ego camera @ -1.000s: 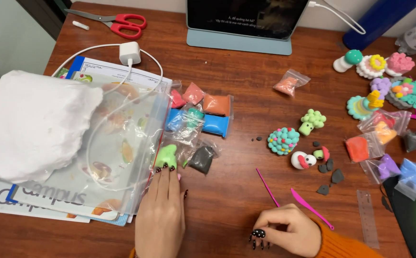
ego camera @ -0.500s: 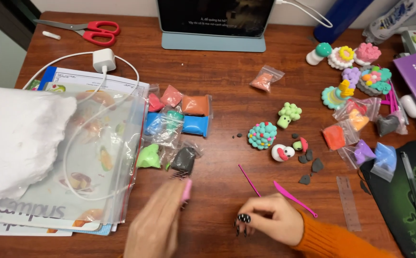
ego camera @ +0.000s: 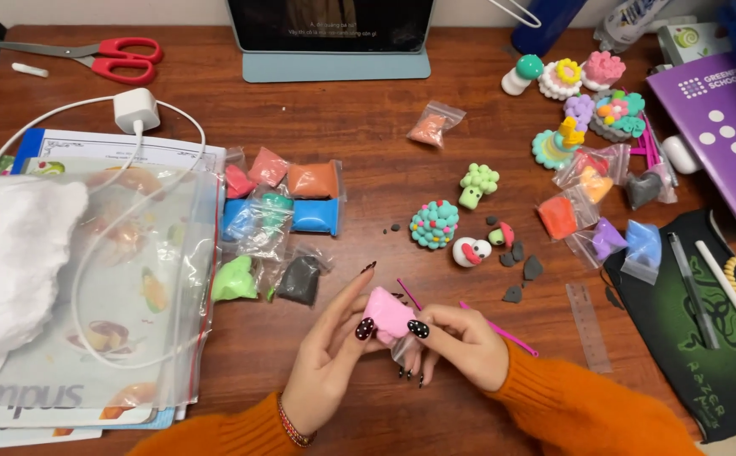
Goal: The person works with small pieces of pink and white clay by hand, kneading and shaping them together on a wooden desk.
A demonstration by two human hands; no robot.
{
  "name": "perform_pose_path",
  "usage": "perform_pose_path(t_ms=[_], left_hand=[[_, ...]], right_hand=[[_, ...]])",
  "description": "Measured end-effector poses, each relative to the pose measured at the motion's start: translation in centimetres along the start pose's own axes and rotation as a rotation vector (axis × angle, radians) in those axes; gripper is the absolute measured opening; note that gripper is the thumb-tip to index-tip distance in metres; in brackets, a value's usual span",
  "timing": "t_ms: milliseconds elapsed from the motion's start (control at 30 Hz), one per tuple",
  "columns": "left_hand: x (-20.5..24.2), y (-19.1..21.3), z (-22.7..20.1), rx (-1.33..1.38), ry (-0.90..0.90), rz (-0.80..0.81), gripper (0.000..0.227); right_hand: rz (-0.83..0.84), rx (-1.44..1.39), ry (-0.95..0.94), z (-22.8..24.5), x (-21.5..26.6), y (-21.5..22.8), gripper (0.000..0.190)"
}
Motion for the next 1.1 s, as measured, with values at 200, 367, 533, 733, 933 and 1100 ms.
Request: perform_pose_path(t_ms=[200,367,533,733,933,1100], left_hand=[[0.0,0.2,-0.6,-0.686,-0.342,0.283,0.051],[0.5,-0.5,0.0,-0.776,-0.509,0.454,0.060],[0.9,-0.5,1.0,-0.775,-0.587,0.426,0.059],[1.3,-0.5,1.6,-0.763,-0.610,0.389,0.052],[0.8,-0.4,0.9,-0.893,-0.624,0.369,0.058],[0.9,-1.0,-0.9,-0.856,-0.543,0.220,0.058]], right_hand=[[-0.134,0.041,0.013,-1.0,0.3,0.5,0.033],[-0.120,0.067,-0.021,-1.1,0.8,0.1,0.035],[-0.088,0.082,-0.050,-1.5,1.0,-0.1,0.035],[-0.067,0.072,-0.111,-1.5,0.7,-0.2,0.038],[-0.075,0.010,-0.064,-2.1,0.7,-0.3,0.031],[-0.148,0.121,0.017,-0.6,1.0,-1.2,0.034]])
Point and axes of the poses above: each hand's wrist, its own x-axis away from the middle knuckle, its own y-axis out of the back of the hand, z = x × y, the point moved 1 cm from there along -x, towards the middle knuckle, and after that the axes turned 14 degrees about -y, right-handed, at the moved point
